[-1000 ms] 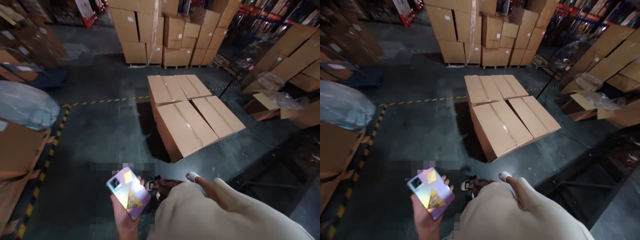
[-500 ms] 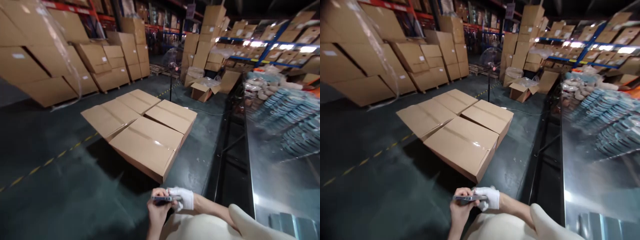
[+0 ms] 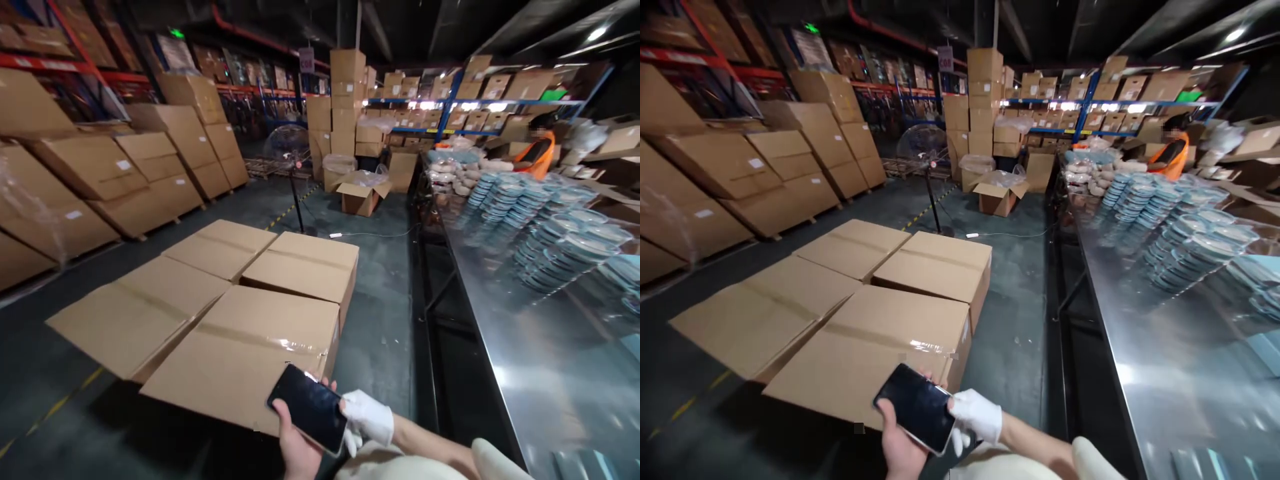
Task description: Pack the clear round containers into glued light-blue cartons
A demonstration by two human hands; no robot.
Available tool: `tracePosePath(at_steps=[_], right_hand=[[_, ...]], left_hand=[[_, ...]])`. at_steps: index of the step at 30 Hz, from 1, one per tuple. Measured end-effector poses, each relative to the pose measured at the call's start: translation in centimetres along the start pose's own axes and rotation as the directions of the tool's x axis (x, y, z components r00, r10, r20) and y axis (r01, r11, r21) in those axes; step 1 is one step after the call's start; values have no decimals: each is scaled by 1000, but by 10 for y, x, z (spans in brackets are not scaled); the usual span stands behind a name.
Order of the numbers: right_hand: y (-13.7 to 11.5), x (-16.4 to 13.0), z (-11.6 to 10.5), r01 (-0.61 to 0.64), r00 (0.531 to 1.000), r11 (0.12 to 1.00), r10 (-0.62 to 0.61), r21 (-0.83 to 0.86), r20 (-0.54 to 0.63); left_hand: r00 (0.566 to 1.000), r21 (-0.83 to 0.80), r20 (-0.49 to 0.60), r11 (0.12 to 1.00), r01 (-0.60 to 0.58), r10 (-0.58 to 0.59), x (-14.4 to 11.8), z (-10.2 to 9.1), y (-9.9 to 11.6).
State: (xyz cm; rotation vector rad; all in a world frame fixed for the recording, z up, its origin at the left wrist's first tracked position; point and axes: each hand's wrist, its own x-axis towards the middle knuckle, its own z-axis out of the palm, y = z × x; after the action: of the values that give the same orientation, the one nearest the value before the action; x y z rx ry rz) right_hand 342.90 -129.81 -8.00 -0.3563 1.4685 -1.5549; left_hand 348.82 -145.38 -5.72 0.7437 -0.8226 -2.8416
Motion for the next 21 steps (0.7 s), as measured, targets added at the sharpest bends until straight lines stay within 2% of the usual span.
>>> tracePosePath(at_steps=[2, 5, 7, 8, 9, 11, 13, 15, 17, 21], right_hand=[[-3, 4, -2, 3, 1000, 1000, -3, 16, 25], [0, 9, -10, -18, 1000, 1000, 18, 10, 21], [6, 11, -21, -50, 998, 999, 50, 11, -39], [9, 12, -27, -63, 991, 998, 65, 26, -118], [12, 11, -34, -73, 972, 996, 81, 45, -222], [19, 11, -47, -96, 899, 993, 115, 67, -422], [25, 11, -58, -135, 838, 990, 140, 49, -527], [30, 12, -66, -190, 830, 982, 171, 18, -532], [36, 11, -70, -235, 826, 972, 192, -15, -529], [50, 10, -65, -262, 845, 961, 186, -85, -502]], left_hand=[[999, 14, -39, 999, -37, 37, 9, 2, -4], [991, 19, -133, 1000, 4, -2, 23, 5, -2], [982, -2, -187, 1000, 29, -29, 30, 13, 11], [980, -17, -199, 999, 27, -30, 32, 19, 20], [982, -26, -187, 999, 31, -35, 34, 28, 32], [988, -74, -154, 997, -8, -4, 37, 46, 60], [998, -146, -47, 989, -35, 29, 41, 63, 88], [998, -177, 20, 982, -59, 64, 44, 76, 111], [995, -189, 73, 980, -57, 72, 43, 82, 122], [989, -218, 136, 975, -31, 62, 35, 79, 124]])
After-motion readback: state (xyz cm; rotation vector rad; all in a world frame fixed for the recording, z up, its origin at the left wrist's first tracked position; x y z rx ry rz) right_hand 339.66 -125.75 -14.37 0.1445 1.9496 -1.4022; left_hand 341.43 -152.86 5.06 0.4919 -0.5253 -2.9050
